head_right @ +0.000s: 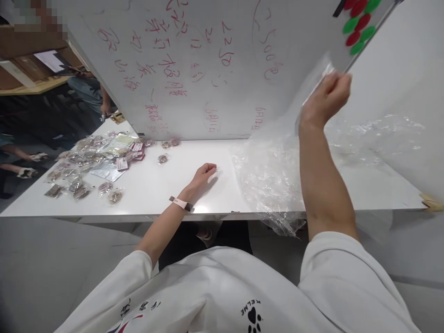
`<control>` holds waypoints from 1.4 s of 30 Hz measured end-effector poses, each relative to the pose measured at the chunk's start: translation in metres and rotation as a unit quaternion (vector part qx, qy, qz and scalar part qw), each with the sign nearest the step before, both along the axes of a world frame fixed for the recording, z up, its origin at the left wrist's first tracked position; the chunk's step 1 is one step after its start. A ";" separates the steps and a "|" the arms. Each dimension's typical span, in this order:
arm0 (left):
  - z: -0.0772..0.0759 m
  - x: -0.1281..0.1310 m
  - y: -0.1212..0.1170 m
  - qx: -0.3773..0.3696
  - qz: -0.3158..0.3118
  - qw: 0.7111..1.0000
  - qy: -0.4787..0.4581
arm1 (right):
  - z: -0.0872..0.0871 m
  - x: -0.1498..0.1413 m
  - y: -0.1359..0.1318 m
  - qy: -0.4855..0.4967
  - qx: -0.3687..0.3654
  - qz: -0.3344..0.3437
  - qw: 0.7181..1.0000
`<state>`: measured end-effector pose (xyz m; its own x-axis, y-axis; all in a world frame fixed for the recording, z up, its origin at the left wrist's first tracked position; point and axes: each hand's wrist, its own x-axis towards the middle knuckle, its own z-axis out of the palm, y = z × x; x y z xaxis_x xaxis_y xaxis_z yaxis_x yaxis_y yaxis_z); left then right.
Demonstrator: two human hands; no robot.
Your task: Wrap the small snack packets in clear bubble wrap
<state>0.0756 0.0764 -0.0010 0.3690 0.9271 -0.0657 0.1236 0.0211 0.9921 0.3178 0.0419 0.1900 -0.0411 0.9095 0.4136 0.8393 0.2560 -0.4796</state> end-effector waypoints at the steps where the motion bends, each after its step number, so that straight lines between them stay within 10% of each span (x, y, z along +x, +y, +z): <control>1: 0.002 -0.002 0.000 -0.028 -0.002 0.999 -0.028 | 0.010 -0.010 0.003 0.014 0.014 0.008 1.000; 8: 0.030 -0.053 -0.006 -0.148 0.004 0.955 -0.256 | 0.012 -0.114 -0.011 0.042 0.062 0.120 0.990; 14: 0.037 -0.138 -0.041 -0.115 0.134 0.950 -0.257 | -0.100 -0.176 -0.047 0.010 -0.144 0.283 0.948; 18: 0.023 -0.145 -0.045 -0.135 0.214 0.948 -0.192 | -0.154 -0.183 -0.068 0.042 -0.210 0.320 0.923; 22: 0.015 -0.126 -0.032 -0.062 0.209 0.971 -0.099 | -0.141 -0.173 -0.083 0.108 -0.224 0.354 0.902; 29: 0.019 -0.129 0.021 0.059 0.054 0.991 0.109 | -0.113 -0.140 -0.060 0.140 -0.126 0.243 0.952; 36: 0.014 -0.153 0.059 0.253 0.191 0.863 0.395 | -0.195 -0.109 -0.011 -0.133 -0.215 0.148 0.956; 42: 0.010 -0.201 0.084 0.168 0.267 0.780 0.541 | -0.221 -0.100 -0.016 -0.174 -0.180 0.054 0.967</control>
<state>-0.1254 0.1607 0.0088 -0.1783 0.9618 0.2079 0.9544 0.1177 0.2742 0.2174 0.0254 -0.0315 -0.2234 0.9746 0.0160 0.9435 0.2203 -0.2475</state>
